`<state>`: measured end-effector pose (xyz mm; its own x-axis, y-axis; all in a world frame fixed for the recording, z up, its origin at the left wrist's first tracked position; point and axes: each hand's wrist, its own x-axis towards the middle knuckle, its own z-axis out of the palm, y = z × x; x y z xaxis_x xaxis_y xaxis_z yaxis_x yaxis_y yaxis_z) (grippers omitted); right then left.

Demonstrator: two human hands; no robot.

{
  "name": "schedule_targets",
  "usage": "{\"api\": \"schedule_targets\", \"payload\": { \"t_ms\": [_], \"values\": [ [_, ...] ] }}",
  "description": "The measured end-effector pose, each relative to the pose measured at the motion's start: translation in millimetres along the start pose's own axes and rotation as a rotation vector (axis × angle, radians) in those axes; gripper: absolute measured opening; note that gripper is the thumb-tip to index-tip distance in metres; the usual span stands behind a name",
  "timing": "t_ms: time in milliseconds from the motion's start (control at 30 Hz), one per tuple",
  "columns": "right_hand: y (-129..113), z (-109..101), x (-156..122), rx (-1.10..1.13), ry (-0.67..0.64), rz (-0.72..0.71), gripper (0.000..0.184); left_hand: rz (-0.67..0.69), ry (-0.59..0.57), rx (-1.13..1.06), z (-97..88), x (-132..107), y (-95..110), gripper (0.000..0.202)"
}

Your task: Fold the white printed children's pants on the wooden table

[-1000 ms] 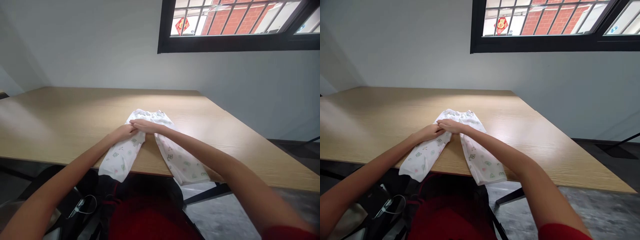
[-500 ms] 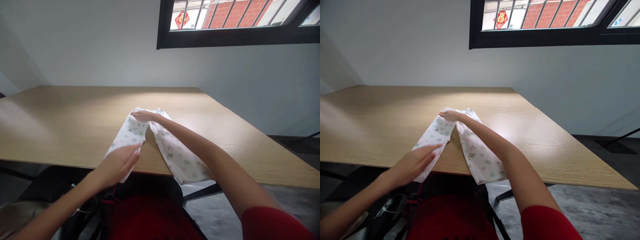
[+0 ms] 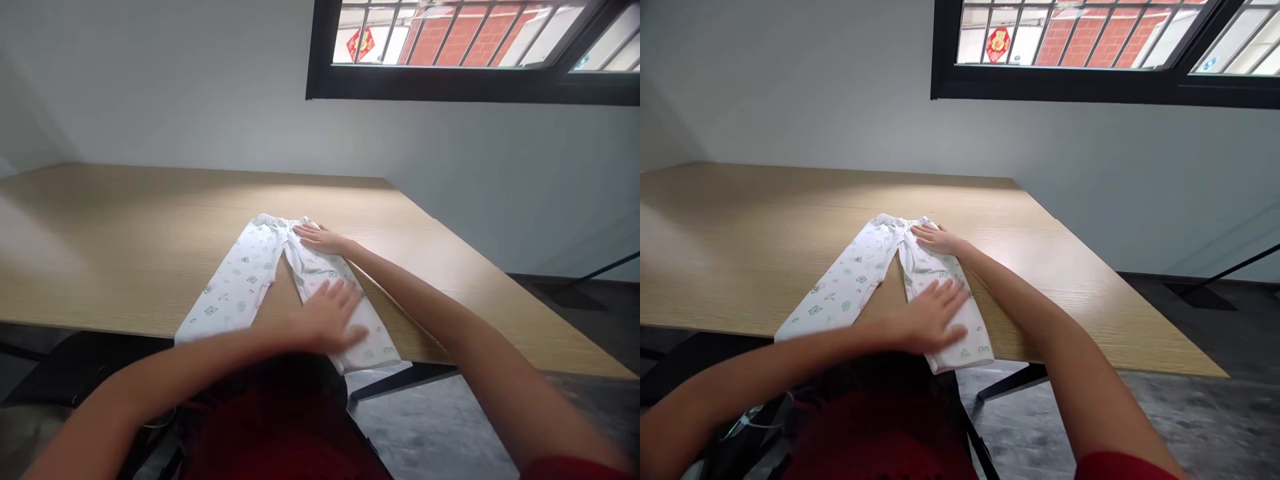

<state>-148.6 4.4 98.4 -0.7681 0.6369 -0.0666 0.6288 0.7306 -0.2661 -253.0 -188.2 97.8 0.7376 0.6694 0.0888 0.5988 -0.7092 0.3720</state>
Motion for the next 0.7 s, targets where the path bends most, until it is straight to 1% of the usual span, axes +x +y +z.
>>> {"api": "schedule_targets", "payload": {
  "t_ms": [33,100,133,167,200,267,333,400,433,500,567,600,633,667,700],
  "values": [
    [2.2,2.9,3.2,-0.032,0.009,0.017,0.051,0.04,0.029,0.016,9.5,-18.5,15.3,0.071],
    [5.8,4.7,8.9,-0.072,0.012,0.065,0.053,0.051,0.126,0.093,27.7,-47.3,41.2,0.08],
    [7.4,4.5,11.6,-0.085,0.019,0.094,0.054,0.04,0.191,0.158,36.5,-55.2,51.0,0.078],
    [8.7,4.0,14.2,-0.093,0.027,0.123,0.055,0.02,0.265,0.243,45.0,-58.2,58.6,0.07],
    [9.7,3.6,16.7,-0.097,0.036,0.153,0.055,-0.005,0.338,0.339,52.8,-56.4,64.5,0.059],
    [10.9,3.5,21.5,-0.1,0.06,0.207,0.056,-0.067,0.456,0.511,64.7,-42.8,73.1,0.038],
    [11.1,4.5,25.1,-0.09,0.091,0.243,0.055,-0.147,0.498,0.585,69.5,-24.8,79.9,0.031],
    [11.1,5.2,26.4,-0.033,0.144,0.257,0.054,-0.203,0.48,0.552,66.7,-12.3,84.8,0.028],
    [11.4,5.1,25.6,0.023,0.191,0.256,0.055,-0.209,0.463,0.514,63.2,-9.7,86.0,0.025],
    [12.8,3.5,21.1,0.188,0.318,0.257,0.061,-0.184,0.429,0.427,53.7,-11.5,84.7,0.017],
    [15.4,0.1,13.1,0.39,0.424,0.284,0.072,-0.145,0.399,0.336,43.0,-19.4,78.9,0.008],
    [16.8,-2.1,8.7,0.499,0.443,0.312,0.076,-0.134,0.396,0.29,37.5,-24.3,74.9,0.006],
    [17.7,-4.6,4.6,0.601,0.434,0.351,0.077,-0.135,0.406,0.244,31.9,-29.4,70.5,0.007],
    [18.0,-7.4,1.5,0.678,0.414,0.401,0.074,-0.146,0.436,0.195,26.2,-34.7,65.9,0.007],
    [17.1,-10.9,-0.1,0.726,0.398,0.451,0.07,-0.172,0.49,0.139,20.3,-40.4,61.5,0.007]
  ]
}}
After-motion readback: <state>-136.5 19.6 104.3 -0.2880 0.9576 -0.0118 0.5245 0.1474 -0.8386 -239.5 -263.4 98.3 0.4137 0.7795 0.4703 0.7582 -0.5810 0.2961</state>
